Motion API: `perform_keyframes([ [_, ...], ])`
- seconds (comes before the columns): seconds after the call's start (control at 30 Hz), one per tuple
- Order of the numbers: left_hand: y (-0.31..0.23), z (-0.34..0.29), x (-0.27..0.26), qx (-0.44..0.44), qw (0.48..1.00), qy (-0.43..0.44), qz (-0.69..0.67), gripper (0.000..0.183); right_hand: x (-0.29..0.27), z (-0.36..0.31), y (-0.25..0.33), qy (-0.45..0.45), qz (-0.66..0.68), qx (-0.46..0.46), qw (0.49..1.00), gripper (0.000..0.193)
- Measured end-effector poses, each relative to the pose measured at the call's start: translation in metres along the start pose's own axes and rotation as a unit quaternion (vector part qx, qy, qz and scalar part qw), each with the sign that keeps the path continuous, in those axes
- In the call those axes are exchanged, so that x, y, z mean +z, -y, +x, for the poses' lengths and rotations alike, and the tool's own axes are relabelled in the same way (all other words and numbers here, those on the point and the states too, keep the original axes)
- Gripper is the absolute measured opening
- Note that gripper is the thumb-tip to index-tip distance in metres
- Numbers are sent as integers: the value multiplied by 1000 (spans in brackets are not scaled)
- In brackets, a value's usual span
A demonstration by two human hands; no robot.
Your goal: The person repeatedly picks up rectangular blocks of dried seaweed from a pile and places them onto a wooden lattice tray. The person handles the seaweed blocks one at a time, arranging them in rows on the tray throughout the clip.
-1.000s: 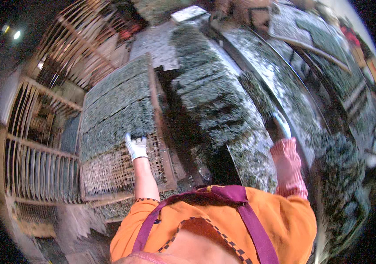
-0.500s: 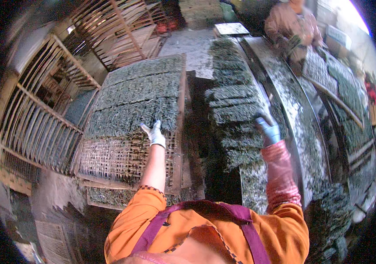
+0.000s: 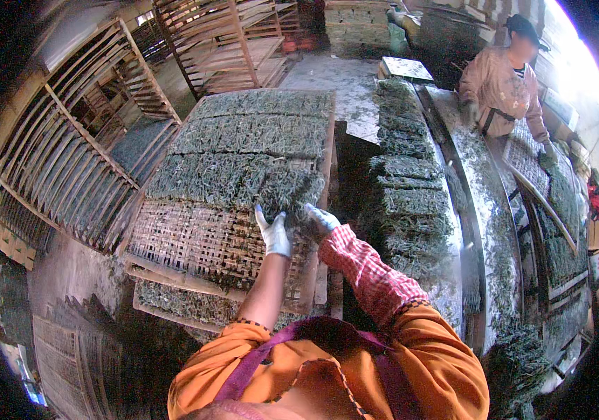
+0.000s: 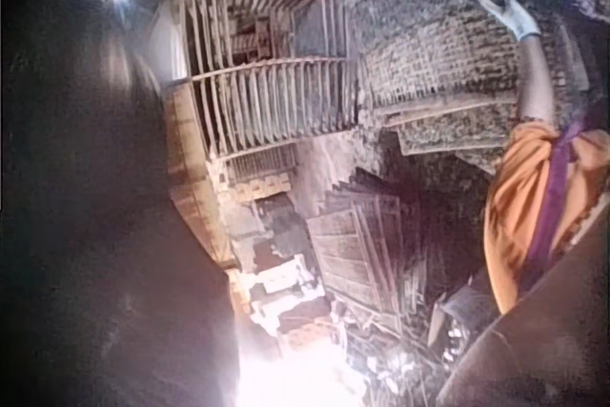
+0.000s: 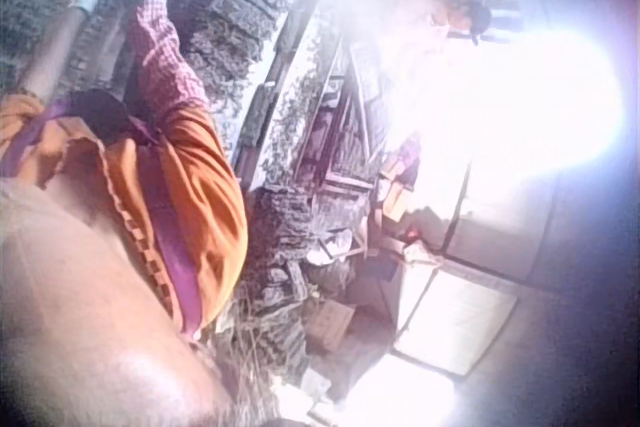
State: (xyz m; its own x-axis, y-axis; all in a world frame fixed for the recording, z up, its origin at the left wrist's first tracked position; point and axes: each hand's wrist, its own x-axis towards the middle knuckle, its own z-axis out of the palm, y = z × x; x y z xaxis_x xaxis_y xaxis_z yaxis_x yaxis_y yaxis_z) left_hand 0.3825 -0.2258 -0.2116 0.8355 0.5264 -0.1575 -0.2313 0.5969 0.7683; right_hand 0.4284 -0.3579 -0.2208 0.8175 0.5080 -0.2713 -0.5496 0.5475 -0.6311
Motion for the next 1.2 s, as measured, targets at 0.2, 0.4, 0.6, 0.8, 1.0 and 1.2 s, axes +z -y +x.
perform_keyframes([
  [0.2, -15, -45, -43, 121, 972, -10, 203, 86, 9, -17, -27, -66, -64, -60, 994, 26],
  [0.4, -79, -88, -85, 80, 994, 38, 60, 79, -8, -91, 28, -11, -174, -177, 969, 34],
  [0.6, -105, -134, -98, 77, 993, 59, 68, 68, -74, -204, 93, -70, -208, -191, 957, 44],
  [0.8, -93, -160, -67, -4, 988, 136, 78, 67, -126, -287, 100, -174, -67, -313, 931, 42],
  [1.0, -64, -180, -13, -56, 965, 223, 129, 69, -211, -329, 109, -377, -145, -255, 878, 50],
  [1.2, -44, -193, 17, -93, 945, 277, 148, 72, -231, -364, 131, -333, -172, -332, 866, 32],
])
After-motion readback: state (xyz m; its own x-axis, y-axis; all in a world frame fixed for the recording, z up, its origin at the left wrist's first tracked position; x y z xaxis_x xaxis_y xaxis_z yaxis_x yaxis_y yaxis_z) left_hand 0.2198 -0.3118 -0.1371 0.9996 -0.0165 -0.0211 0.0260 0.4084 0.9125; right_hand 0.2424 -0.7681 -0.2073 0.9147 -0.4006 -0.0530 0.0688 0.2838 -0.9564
